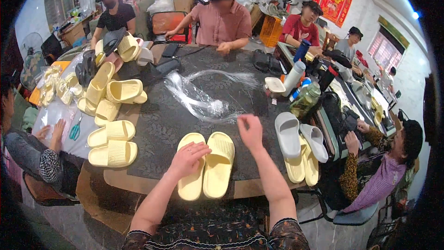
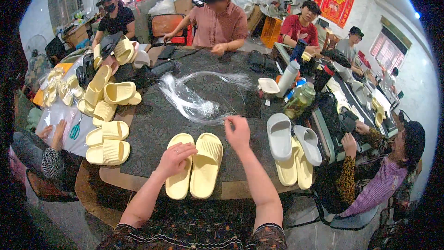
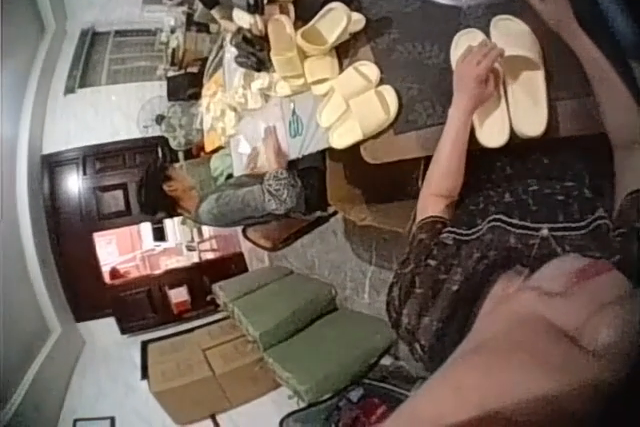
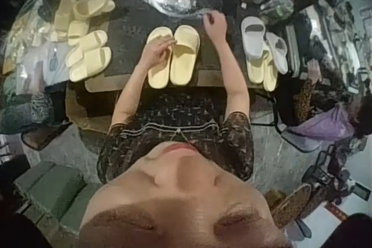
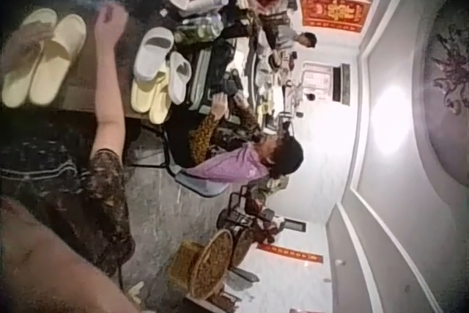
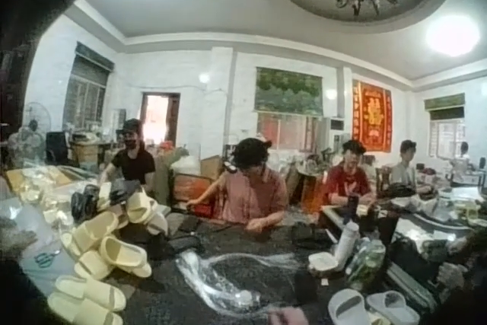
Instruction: Inspect and organize pairs of slippers on a factory work table.
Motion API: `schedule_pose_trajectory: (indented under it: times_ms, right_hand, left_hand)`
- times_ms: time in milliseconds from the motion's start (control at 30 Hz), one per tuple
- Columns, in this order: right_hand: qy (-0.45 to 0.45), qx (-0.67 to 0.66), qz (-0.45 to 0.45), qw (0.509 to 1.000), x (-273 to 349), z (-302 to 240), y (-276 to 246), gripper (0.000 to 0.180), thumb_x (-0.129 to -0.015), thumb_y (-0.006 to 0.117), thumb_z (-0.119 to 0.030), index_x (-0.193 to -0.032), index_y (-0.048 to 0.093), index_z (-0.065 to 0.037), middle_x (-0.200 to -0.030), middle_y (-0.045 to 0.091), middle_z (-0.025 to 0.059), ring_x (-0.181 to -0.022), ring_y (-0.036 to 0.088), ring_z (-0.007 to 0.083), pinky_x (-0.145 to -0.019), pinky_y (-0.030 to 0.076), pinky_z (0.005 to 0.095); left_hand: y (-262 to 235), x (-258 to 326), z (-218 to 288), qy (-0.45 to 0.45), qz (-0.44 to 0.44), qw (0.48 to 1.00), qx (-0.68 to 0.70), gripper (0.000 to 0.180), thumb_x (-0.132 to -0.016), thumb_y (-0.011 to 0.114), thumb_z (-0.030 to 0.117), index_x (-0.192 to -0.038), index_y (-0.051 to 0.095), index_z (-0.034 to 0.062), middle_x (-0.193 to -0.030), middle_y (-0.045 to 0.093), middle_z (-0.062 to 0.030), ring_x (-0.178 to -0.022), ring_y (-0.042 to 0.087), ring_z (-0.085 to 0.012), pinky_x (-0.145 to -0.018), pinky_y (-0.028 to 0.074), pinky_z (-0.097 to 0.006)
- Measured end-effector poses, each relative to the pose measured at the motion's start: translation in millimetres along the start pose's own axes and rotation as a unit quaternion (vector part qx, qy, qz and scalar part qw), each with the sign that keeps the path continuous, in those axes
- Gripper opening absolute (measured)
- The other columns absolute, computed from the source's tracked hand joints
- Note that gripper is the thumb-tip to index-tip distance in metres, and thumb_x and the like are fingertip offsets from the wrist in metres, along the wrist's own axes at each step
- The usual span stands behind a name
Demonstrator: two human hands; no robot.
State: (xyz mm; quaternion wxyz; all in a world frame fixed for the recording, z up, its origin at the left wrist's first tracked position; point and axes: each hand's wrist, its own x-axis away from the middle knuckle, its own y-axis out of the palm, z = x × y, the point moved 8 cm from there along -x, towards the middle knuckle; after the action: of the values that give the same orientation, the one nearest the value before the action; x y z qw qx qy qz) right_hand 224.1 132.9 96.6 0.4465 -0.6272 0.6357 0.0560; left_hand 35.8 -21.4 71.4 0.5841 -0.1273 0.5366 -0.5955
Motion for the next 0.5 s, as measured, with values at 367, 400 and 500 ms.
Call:
schedule_pose_trajectory:
  times_ms: [367,400,500]
  right_hand:
    - [0.098,0.33,-0.111,0.932,-93.2,117.8,111.1,0.021,-0.08,0.066,-0.03,-0.094,0.071,-0.014,-0.095,0.065,0.009,-0.097,0.057,0.0314,-0.085,0.047,0.0425]
    - [0.101,0.397,-0.12,0.904,-89.6,125.0,115.6,0.019,-0.079,0.067,-0.03,-0.092,0.072,-0.017,-0.094,0.065,0.0092,-0.097,0.057,0.0315,-0.086,0.046,0.0433]
    - [0.096,0.381,-0.103,0.914,-91.5,133.3,118.0,0.019,-0.08,0.066,-0.029,-0.089,0.069,-0.013,-0.094,0.065,0.0094,-0.1,0.057,0.0305,-0.082,0.046,0.0458]
  left_hand:
    - [0.5,-2.6,-1.3,-0.004,0.002,1.0,0.028,0.048,-0.069,0.058,0.0,-0.114,0.062,0.0152,-0.122,0.061,-0.0022,-0.119,0.054,-0.0212,-0.102,0.042,-0.042]
    - [1.4,-2.7,-2.3,-0.004,0.002,1.0,0.028,0.048,-0.069,0.058,0.0,-0.114,0.062,0.0152,-0.122,0.061,-0.0022,-0.119,0.054,-0.0212,-0.102,0.042,-0.042]
    - [1.9,-3.2,-3.1,-0.005,0.007,0.999,0.031,0.048,-0.068,0.059,0.0,-0.114,0.062,0.0145,-0.122,0.061,-0.0022,-0.119,0.054,-0.021,-0.102,0.043,-0.042]
